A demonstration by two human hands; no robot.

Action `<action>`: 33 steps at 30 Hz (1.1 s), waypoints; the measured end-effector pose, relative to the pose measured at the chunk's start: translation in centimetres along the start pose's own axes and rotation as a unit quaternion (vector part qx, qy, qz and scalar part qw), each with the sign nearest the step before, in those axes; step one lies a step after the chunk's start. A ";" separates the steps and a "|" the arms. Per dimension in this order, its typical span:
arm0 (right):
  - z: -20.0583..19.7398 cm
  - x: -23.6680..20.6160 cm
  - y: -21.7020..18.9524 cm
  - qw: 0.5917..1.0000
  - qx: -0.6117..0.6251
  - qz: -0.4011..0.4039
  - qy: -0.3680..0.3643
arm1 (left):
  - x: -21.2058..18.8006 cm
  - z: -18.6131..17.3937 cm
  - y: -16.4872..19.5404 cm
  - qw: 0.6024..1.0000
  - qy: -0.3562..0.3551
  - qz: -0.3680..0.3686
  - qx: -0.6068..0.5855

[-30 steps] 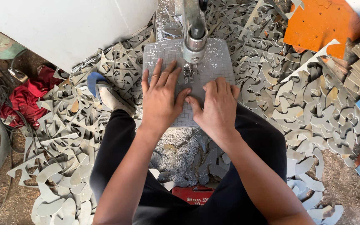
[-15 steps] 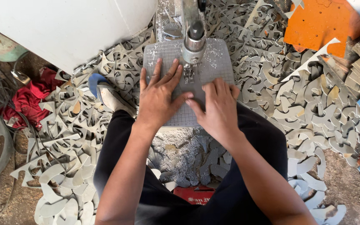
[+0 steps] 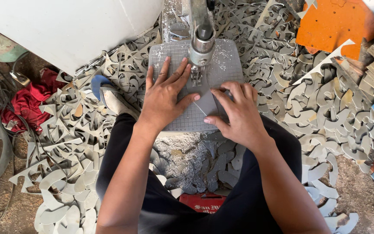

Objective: The person sits on the floor and repeatedly places curved gray shoe sole pieces under a vertical grinding tool. They guide each piece by hand, rotate it to grind the edges, then remove it and set it aside. The process is repeated for multiple pieces.

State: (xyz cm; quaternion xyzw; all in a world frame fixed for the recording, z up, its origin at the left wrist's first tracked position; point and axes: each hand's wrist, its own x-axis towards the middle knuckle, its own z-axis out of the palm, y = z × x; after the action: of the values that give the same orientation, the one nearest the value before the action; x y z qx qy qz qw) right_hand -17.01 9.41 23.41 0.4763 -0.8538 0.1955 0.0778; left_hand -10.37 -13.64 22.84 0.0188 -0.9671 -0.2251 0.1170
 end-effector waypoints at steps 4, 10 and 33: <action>0.3 0.0 -0.2 1.000 0.012 0.009 -0.004 | 0.3 -0.1 -0.4 1.000 -0.015 0.005 -0.012; 1.1 0.5 -0.6 1.000 -0.012 0.005 0.009 | 1.1 -0.7 -1.1 0.998 -0.049 0.028 -0.019; 3.0 2.4 -2.2 0.995 -0.061 0.077 -0.025 | -0.2 0.1 -0.4 0.996 0.064 -0.027 -0.050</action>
State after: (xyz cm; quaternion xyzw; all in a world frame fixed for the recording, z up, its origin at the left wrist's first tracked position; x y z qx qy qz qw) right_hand -16.27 5.27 22.00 0.4079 -0.9000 0.1364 0.0707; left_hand -10.18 -13.96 22.56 0.0530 -0.9443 -0.2749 0.1732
